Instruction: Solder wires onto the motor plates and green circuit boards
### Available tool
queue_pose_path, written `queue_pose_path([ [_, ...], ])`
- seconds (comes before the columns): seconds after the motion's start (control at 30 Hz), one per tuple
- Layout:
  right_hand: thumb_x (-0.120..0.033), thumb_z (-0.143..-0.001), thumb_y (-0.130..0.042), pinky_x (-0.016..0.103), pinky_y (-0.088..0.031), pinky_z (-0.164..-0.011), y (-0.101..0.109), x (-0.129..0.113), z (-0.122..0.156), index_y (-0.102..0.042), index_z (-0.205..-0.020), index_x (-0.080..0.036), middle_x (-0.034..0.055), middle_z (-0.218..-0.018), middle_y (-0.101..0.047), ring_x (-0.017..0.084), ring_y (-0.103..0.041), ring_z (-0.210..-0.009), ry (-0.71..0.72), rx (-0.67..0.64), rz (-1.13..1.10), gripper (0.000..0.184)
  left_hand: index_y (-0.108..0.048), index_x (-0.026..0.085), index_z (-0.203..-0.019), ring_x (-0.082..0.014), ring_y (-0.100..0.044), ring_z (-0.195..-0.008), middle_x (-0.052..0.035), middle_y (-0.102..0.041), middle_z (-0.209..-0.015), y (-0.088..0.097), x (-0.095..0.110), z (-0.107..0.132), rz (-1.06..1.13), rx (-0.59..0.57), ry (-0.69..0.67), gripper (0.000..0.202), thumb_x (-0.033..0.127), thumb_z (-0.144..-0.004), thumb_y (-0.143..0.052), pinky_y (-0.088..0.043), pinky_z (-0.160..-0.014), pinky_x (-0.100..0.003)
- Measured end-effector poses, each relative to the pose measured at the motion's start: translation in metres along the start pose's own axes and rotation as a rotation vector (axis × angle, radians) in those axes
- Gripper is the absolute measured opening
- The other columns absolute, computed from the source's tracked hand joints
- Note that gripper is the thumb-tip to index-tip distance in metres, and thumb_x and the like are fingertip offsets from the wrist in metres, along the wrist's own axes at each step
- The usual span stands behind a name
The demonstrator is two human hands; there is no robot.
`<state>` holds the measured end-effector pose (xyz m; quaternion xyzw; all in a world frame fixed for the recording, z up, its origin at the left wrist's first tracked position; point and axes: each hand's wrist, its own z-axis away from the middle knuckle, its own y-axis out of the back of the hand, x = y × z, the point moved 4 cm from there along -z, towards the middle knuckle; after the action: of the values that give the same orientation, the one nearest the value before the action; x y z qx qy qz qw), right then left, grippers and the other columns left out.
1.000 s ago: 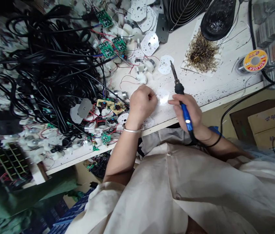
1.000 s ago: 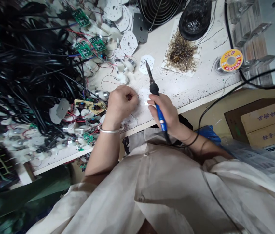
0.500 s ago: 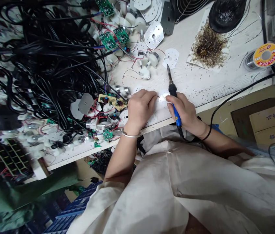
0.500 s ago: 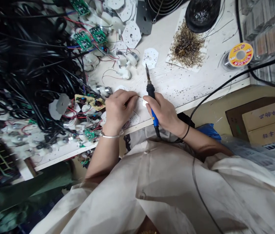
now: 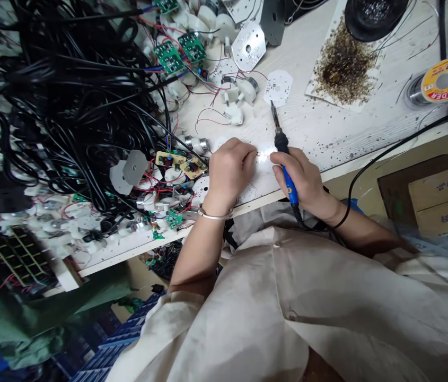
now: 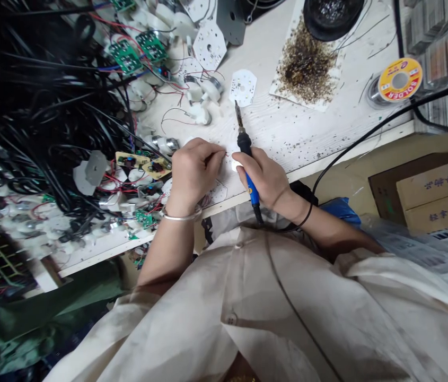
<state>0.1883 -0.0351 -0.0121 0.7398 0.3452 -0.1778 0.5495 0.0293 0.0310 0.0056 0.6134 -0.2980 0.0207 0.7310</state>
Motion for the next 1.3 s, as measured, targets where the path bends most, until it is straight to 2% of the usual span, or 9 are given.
queue_pose_path([
  [0.1, -0.031, -0.102, -0.044, 0.029, -0.061, -0.078, 0.001, 0.0, -0.001, -0.051, -0.128, -0.03, 0.0068, -0.108, -0.068, 0.017, -0.071, -0.097, 0.0, -0.021, -0.079, 0.028, -0.073, 0.02, -0.093, -0.0222, -0.063, -0.085, -0.0077, -0.07, -0.091, -0.002, 0.001, 0.0, -0.123, -0.009, -0.013, 0.022, 0.027, -0.097, -0.052, -0.044, -0.074, -0.035],
  [0.27, -0.034, -0.102, -0.044, 0.032, -0.061, -0.09, -0.004, 0.005, -0.003, -0.05, -0.133, -0.03, 0.0064, -0.116, -0.068, 0.018, -0.071, -0.105, -0.055, -0.061, -0.215, 0.032, -0.071, 0.022, -0.092, -0.0226, -0.061, -0.083, -0.0069, -0.069, -0.087, -0.007, -0.002, 0.002, -0.263, 0.041, -0.116, 0.024, 0.03, -0.099, -0.05, -0.04, -0.076, -0.038],
  [0.4, -0.037, -0.101, -0.048, 0.033, -0.063, -0.091, 0.004, 0.005, 0.003, -0.046, -0.141, -0.028, 0.0061, -0.12, -0.069, 0.018, -0.073, -0.105, -0.066, 0.056, -0.37, 0.041, -0.072, 0.021, -0.096, -0.021, -0.062, -0.082, -0.0064, -0.071, -0.089, -0.01, -0.005, 0.005, -0.264, 0.106, -0.171, 0.025, 0.03, -0.1, -0.049, -0.04, -0.073, -0.035],
  [0.53, -0.035, -0.097, -0.054, 0.032, -0.065, -0.081, 0.021, 0.005, 0.019, -0.056, -0.134, -0.03, 0.0004, -0.098, -0.077, 0.015, -0.076, -0.083, -0.099, 0.189, -0.475, 0.037, -0.072, 0.02, -0.094, -0.0194, -0.063, -0.081, -0.005, -0.072, -0.089, -0.011, -0.004, 0.009, -0.294, 0.202, -0.228, 0.027, 0.03, -0.101, -0.048, -0.041, -0.072, -0.033],
  [0.6, -0.033, -0.097, -0.054, 0.027, -0.064, -0.07, 0.024, 0.007, 0.027, -0.063, -0.125, -0.031, -0.0034, -0.085, -0.077, 0.012, -0.074, -0.069, -0.161, 0.199, -0.529, 0.029, -0.072, 0.02, -0.094, -0.0189, -0.062, -0.08, -0.0051, -0.072, -0.089, -0.012, -0.004, 0.01, -0.295, 0.239, -0.257, 0.027, 0.029, -0.102, -0.048, -0.041, -0.072, -0.033],
  [0.7, -0.036, -0.099, -0.051, 0.023, -0.06, -0.057, 0.022, 0.011, 0.035, -0.067, -0.116, -0.029, -0.0053, -0.077, -0.076, 0.01, -0.07, -0.057, -0.274, 0.189, -0.582, 0.024, -0.072, 0.019, -0.094, -0.0189, -0.062, -0.079, -0.006, -0.072, -0.088, -0.013, -0.003, 0.011, -0.282, 0.271, -0.282, 0.028, 0.028, -0.102, -0.047, -0.041, -0.071, -0.033],
  [0.83, -0.04, -0.099, -0.05, 0.023, -0.059, -0.054, 0.02, 0.013, 0.035, -0.069, -0.11, -0.026, -0.004, -0.071, -0.075, 0.01, -0.068, -0.051, -0.335, 0.186, -0.55, 0.026, -0.072, 0.018, -0.096, -0.0195, -0.061, -0.078, -0.0069, -0.071, -0.087, -0.016, -0.004, 0.011, -0.289, 0.253, -0.273, 0.03, 0.029, -0.103, -0.045, -0.041, -0.07, -0.033],
  [1.03, -0.036, -0.097, -0.055, 0.021, -0.058, -0.057, 0.023, 0.011, 0.033, -0.071, -0.107, -0.025, -0.0042, -0.071, -0.075, 0.008, -0.068, -0.052, -0.297, 0.172, -0.511, 0.022, -0.071, 0.019, -0.097, -0.0201, -0.061, -0.081, -0.0075, -0.07, -0.088, -0.018, -0.006, 0.011, -0.271, 0.223, -0.251, 0.035, 0.031, -0.105, -0.039, -0.041, -0.072, -0.034],
  [1.3, -0.04, -0.098, -0.052, 0.021, -0.057, -0.053, 0.023, 0.011, 0.032, -0.071, -0.106, -0.024, -0.0045, -0.066, -0.074, 0.009, -0.067, -0.048, -0.338, 0.209, -0.545, 0.026, -0.07, 0.018, -0.099, -0.0199, -0.06, -0.081, -0.0077, -0.07, -0.091, -0.017, -0.006, 0.011, -0.237, 0.23, -0.276, 0.027, 0.027, -0.103, -0.045, -0.042, -0.071, -0.033],
])
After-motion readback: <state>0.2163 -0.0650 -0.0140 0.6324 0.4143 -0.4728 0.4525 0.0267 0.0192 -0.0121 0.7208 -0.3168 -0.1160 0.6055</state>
